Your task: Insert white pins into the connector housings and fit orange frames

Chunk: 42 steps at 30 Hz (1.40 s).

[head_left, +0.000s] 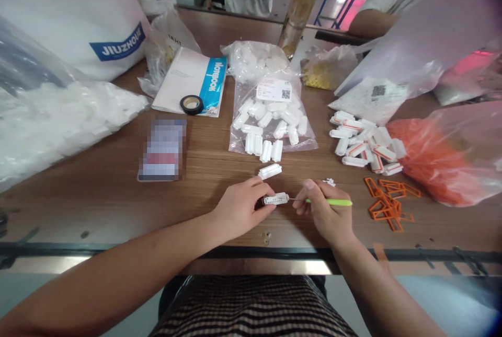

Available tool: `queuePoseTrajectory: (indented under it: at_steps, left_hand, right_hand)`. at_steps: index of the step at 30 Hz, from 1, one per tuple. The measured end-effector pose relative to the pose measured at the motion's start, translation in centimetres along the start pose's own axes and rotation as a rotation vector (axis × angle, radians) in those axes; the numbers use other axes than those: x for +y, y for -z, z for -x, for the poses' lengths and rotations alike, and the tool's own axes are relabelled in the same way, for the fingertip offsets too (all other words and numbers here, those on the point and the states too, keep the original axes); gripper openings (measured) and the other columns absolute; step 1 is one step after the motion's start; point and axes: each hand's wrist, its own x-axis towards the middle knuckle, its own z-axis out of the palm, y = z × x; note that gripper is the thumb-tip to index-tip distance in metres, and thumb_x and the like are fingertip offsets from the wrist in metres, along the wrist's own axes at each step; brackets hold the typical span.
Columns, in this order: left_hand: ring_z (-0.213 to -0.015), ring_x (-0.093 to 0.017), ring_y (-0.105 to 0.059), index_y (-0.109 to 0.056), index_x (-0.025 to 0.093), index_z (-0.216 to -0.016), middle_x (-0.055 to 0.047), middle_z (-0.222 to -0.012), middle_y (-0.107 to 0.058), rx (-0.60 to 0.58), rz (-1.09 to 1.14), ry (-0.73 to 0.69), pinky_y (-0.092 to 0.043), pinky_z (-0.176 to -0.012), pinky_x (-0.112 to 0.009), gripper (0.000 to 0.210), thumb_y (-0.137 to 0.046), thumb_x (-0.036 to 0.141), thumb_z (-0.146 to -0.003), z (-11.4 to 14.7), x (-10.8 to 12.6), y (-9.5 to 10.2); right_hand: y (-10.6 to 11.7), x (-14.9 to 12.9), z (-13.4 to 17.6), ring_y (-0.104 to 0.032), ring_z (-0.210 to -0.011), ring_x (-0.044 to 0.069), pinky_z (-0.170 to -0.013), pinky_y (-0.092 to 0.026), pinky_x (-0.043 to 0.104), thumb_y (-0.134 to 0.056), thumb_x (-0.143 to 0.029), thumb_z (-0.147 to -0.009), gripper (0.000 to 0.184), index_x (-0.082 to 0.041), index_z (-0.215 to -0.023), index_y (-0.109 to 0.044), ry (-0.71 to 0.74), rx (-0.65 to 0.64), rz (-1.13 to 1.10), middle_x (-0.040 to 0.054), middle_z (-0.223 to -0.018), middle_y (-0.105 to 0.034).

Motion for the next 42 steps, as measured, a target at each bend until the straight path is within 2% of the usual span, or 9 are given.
queuePoseTrajectory:
  at_steps: [3,12,26,29,35,37,42]
  left_hand:
    - [-0.067,-0.012,-0.054,-0.068,0.021,-0.096,-0.001,-0.093,-0.064,0.000,0.000,0.002,-0.043,-0.061,-0.026,0.009,-0.065,0.022,-0.088,0.0,0.0,0.0]
    - [-0.066,-0.011,-0.052,-0.069,0.020,-0.094,-0.001,-0.091,-0.062,-0.003,0.011,0.008,-0.041,-0.060,-0.026,0.008,-0.065,0.021,-0.087,-0.1,0.0,0.0]
    - [-0.065,-0.011,-0.051,-0.068,0.020,-0.094,0.001,-0.088,-0.059,0.005,0.015,0.014,-0.040,-0.061,-0.025,0.007,-0.065,0.022,-0.088,0.0,0.0,0.0]
    - [-0.065,-0.011,-0.051,-0.068,0.019,-0.093,0.001,-0.088,-0.059,0.000,0.014,0.022,-0.040,-0.060,-0.025,0.007,-0.065,0.023,-0.088,-0.1,0.1,0.0]
    - [-0.065,-0.011,-0.051,-0.068,0.019,-0.092,0.001,-0.089,-0.059,-0.007,0.013,0.034,-0.040,-0.060,-0.026,0.008,-0.065,0.025,-0.088,0.0,0.0,0.1]
    - [-0.065,-0.011,-0.051,-0.068,0.019,-0.093,0.001,-0.089,-0.059,-0.009,0.013,0.029,-0.040,-0.060,-0.026,0.008,-0.065,0.025,-0.088,0.0,0.0,0.1]
    - [-0.065,-0.010,-0.051,-0.068,0.019,-0.093,0.001,-0.089,-0.059,-0.003,0.014,0.012,-0.040,-0.061,-0.026,0.008,-0.065,0.024,-0.088,0.0,0.0,0.1]
  right_hand:
    - [0.0,0.1,-0.2,-0.057,-0.042,0.009,-0.039,-0.044,0.019,-0.055,-0.043,-0.095,0.044,-0.017,-0.061,-0.064,-0.020,0.051,-0.018,0.0017,-0.055,-0.065]
    - [-0.3,0.1,-0.1,-0.057,-0.042,0.009,-0.040,-0.045,0.020,-0.053,-0.042,-0.097,0.045,-0.017,-0.060,-0.063,-0.011,0.065,0.005,0.0016,-0.055,-0.064]
    - [-0.7,0.3,-0.2,-0.057,-0.043,0.009,-0.041,-0.044,0.020,-0.052,-0.040,-0.097,0.045,-0.018,-0.060,-0.062,-0.019,0.025,0.037,0.0010,-0.056,-0.064]
    - [-0.8,0.2,-0.3,-0.057,-0.043,0.009,-0.044,-0.045,0.021,-0.051,-0.037,-0.098,0.043,-0.018,-0.061,-0.062,0.024,0.007,0.094,0.0002,-0.056,-0.064]
    - [-1.1,-0.6,0.1,-0.059,-0.049,0.009,-0.053,-0.045,0.024,-0.053,-0.026,-0.097,0.037,-0.019,-0.062,-0.061,0.215,-0.022,0.341,-0.0011,-0.056,-0.063]
    - [-1.0,-0.6,0.3,-0.059,-0.049,0.009,-0.052,-0.045,0.024,-0.053,-0.025,-0.097,0.037,-0.019,-0.062,-0.062,0.223,-0.019,0.310,-0.0013,-0.056,-0.063]
    - [-0.6,-0.1,0.3,-0.058,-0.045,0.009,-0.045,-0.047,0.022,-0.049,-0.029,-0.099,0.042,-0.019,-0.061,-0.063,0.138,0.038,0.094,-0.0006,-0.056,-0.064]
